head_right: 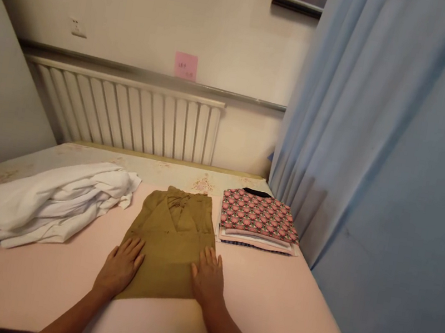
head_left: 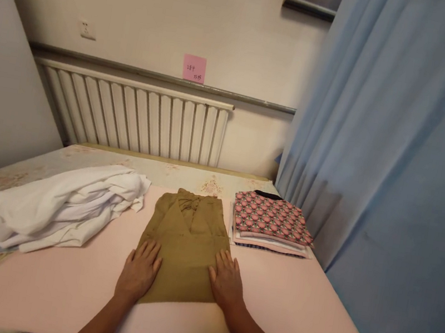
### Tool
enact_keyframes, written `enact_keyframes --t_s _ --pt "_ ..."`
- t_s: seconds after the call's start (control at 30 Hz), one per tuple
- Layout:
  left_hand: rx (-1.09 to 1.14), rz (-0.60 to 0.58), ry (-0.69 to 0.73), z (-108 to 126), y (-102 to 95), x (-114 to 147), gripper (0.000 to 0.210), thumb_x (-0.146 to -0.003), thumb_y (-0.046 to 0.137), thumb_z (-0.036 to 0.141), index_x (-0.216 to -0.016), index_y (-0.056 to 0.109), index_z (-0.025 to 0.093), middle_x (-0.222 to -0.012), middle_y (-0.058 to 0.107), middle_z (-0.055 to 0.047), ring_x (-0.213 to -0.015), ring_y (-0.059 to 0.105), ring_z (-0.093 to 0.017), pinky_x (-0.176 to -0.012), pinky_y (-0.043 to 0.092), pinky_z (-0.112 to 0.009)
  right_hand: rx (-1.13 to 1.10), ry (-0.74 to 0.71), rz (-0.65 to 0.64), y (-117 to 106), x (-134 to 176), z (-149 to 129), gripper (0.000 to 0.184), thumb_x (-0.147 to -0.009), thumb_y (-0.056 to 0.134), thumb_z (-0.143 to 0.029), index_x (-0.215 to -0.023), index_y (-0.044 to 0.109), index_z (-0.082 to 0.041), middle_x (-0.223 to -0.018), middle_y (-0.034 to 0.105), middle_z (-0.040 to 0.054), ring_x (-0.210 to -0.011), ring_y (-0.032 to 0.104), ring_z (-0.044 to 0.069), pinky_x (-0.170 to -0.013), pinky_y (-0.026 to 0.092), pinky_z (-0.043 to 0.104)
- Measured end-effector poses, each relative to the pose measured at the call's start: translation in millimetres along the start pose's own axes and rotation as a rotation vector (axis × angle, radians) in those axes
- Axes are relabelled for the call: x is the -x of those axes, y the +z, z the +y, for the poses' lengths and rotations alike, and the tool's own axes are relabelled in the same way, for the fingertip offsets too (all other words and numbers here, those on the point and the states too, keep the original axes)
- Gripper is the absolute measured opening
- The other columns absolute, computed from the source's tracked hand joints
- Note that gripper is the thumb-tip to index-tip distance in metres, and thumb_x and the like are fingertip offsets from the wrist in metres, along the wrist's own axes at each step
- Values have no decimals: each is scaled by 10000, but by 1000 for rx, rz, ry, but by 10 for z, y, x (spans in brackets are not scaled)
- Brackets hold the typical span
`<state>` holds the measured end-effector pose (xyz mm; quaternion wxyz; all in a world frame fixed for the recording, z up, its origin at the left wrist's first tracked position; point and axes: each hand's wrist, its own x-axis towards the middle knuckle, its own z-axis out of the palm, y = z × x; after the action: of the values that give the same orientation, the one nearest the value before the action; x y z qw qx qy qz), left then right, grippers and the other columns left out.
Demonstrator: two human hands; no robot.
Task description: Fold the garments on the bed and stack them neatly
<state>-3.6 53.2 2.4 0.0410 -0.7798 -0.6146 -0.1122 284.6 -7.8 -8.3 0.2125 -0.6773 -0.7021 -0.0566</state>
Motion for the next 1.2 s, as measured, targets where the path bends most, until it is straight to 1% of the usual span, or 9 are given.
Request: enact_keyframes --t_s 0.33,0.53,0.77,1.07,1.2 --pt "-16 -5 -3 -18 32 -20 550 -954 279 418 -1433 427 193 -1512 415 -57 -1419 291 -268 -1128 230 -486 -34 14 -3 -30 -18 -5 472 -971 387 -425 -1362 511 -190 -1450 476 97 -1393 340 240 -1147 223 454" --pt "-79 -9 18 -33 71 -43 555 -946 288 399 -1442 412 181 -1520 400 -69 -1428 271 -270 -1123 226 -485 -16 24 -12 -34 -31 0 489 -975 385 -453 -1375 495 -195 -1466 457 85 -1405 317 232 -1149 218 439" --pt "-126 -35 39 -19 13 -49 574 -950 247 408 -1455 388 173 -1534 375 -72 -1436 254 -266 -1126 216 -470 -72 21 -3 -43 -34 13 496 -974 388 -458 -1380 486 -191 -1464 458 93 -1404 319 245 -1151 203 449" --pt "-115 -34 32 -24 39 -45 568 -955 246 401 -1453 392 170 -1535 374 -72 -1435 250 -273 -1127 207 -478 -24 21 -17 -46 -23 7 489 -979 383 -452 -1384 482 -197 -1473 446 95 -1413 302 228 -1150 206 439" --pt "-91 -34 10 -22 44 -47 562 -957 257 409 -1456 387 186 -1526 390 -72 -1437 253 -259 -1132 201 -470 -51 31 -19 -37 -30 11 496 -969 410 -460 -1384 484 -198 -1474 445 89 -1410 307 232 -1152 207 440"
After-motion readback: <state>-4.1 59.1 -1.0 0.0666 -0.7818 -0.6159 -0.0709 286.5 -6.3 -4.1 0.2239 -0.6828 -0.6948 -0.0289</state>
